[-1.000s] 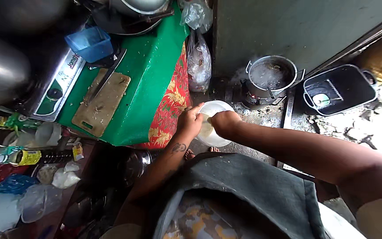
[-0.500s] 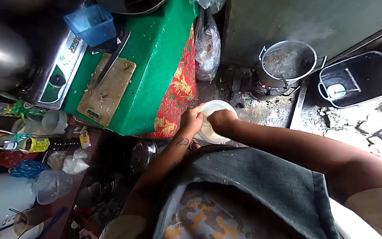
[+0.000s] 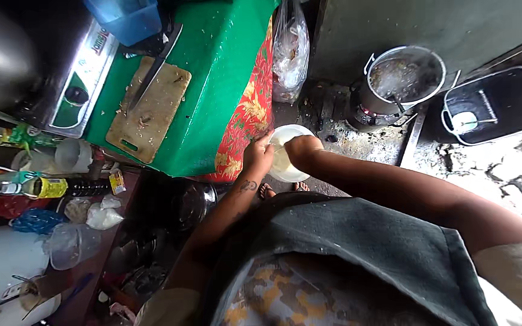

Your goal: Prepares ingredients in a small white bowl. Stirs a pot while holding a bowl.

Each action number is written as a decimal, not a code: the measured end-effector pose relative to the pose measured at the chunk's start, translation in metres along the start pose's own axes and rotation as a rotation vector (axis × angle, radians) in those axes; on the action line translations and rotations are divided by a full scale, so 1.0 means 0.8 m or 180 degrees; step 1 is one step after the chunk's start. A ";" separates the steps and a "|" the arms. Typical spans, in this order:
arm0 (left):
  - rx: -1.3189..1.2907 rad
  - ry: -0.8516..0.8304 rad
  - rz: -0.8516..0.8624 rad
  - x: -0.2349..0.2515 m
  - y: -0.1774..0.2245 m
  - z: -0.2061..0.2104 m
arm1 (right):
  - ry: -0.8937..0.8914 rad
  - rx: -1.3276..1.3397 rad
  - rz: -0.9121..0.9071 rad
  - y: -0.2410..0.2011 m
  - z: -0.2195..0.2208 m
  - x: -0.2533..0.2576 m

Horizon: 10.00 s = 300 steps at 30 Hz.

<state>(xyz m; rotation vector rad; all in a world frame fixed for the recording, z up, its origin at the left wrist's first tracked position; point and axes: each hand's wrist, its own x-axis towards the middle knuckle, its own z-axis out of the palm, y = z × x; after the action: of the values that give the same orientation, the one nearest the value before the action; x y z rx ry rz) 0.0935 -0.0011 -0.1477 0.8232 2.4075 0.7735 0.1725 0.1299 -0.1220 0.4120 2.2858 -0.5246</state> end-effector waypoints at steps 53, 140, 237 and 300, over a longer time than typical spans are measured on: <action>0.0027 -0.0239 0.0296 0.099 -0.108 -0.090 | 0.0090 0.0334 0.0452 -0.113 -0.040 0.078; 0.0198 -0.0275 -0.0489 0.468 0.241 0.334 | 0.1086 0.4805 0.2281 0.727 0.139 0.199; 0.3829 -0.1431 -0.0005 0.554 0.440 0.550 | 0.1365 0.2742 0.2905 0.668 0.156 0.078; 0.0080 -0.0612 -0.0466 0.357 0.172 0.310 | 0.0124 0.0811 0.2287 0.644 0.020 0.210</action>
<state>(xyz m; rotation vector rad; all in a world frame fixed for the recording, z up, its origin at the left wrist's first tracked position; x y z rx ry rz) 0.0924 0.3669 -0.3117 0.6883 2.2801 0.5813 0.2948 0.5902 -0.3809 1.3070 1.9224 -0.4279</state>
